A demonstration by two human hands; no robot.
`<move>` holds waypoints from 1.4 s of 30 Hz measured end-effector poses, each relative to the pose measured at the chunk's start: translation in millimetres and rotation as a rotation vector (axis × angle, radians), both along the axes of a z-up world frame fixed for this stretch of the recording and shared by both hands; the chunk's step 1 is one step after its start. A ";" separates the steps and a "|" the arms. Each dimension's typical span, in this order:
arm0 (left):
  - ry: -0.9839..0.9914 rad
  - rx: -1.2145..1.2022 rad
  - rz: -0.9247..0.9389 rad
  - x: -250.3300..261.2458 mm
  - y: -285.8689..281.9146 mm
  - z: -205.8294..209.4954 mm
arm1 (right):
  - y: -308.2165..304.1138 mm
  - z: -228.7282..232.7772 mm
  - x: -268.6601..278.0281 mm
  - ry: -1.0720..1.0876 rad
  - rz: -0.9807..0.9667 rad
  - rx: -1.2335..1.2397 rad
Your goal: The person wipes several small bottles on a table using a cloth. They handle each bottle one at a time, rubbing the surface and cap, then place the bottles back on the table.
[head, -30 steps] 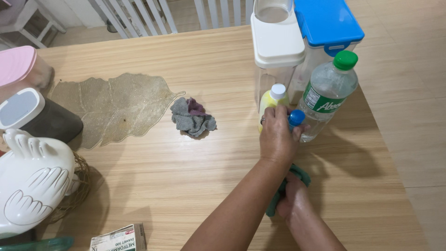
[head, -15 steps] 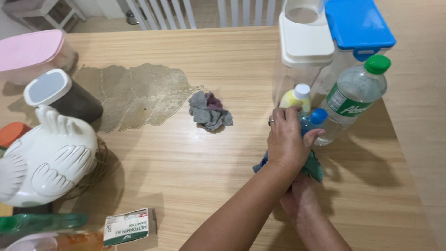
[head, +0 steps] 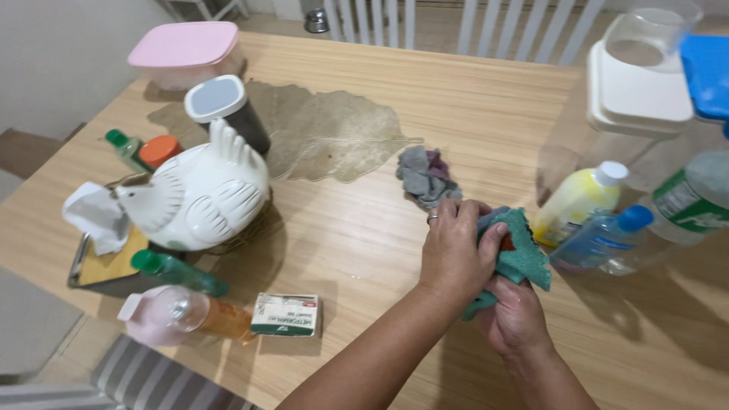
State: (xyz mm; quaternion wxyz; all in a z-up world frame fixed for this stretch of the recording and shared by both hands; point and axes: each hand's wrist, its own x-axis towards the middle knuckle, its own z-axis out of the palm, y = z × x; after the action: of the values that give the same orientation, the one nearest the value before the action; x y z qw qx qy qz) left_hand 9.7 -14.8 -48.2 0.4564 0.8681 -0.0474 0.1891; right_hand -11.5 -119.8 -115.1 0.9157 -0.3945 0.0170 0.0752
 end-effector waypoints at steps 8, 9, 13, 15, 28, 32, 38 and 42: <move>0.097 0.065 0.134 -31.1 73.8 30.4 | 60.2 5.0 -4.0 0.013 0.219 -0.002; 0.143 0.076 0.140 -35.5 85.2 36.2 | 68.7 5.5 -4.7 0.044 0.236 -0.004; 0.347 0.405 0.187 -57.4 133.8 56.5 | 107.5 7.8 -11.2 0.057 0.325 -0.058; 0.524 0.579 0.187 -68.0 157.9 65.5 | 128.0 10.3 -15.8 0.070 0.366 -0.052; 0.924 0.880 0.393 -135.7 263.6 80.9 | 227.7 -4.2 -53.8 0.116 0.646 -0.110; 0.826 0.808 0.409 -141.2 279.0 60.4 | 251.7 -27.6 -62.6 0.053 0.662 -0.405; 0.470 0.618 0.388 -149.0 293.2 32.0 | 280.1 -36.6 -68.5 -0.279 0.699 -0.675; 0.283 0.545 0.381 -148.7 298.3 25.3 | 303.0 -36.8 -63.0 -0.395 0.658 -0.926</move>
State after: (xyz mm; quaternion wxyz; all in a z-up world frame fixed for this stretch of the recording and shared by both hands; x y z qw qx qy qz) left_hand -138.9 283.6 -22.9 0.1669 0.9687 0.1305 0.1291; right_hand -74.5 183.3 -151.9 0.5632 -0.7434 -0.2452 0.2647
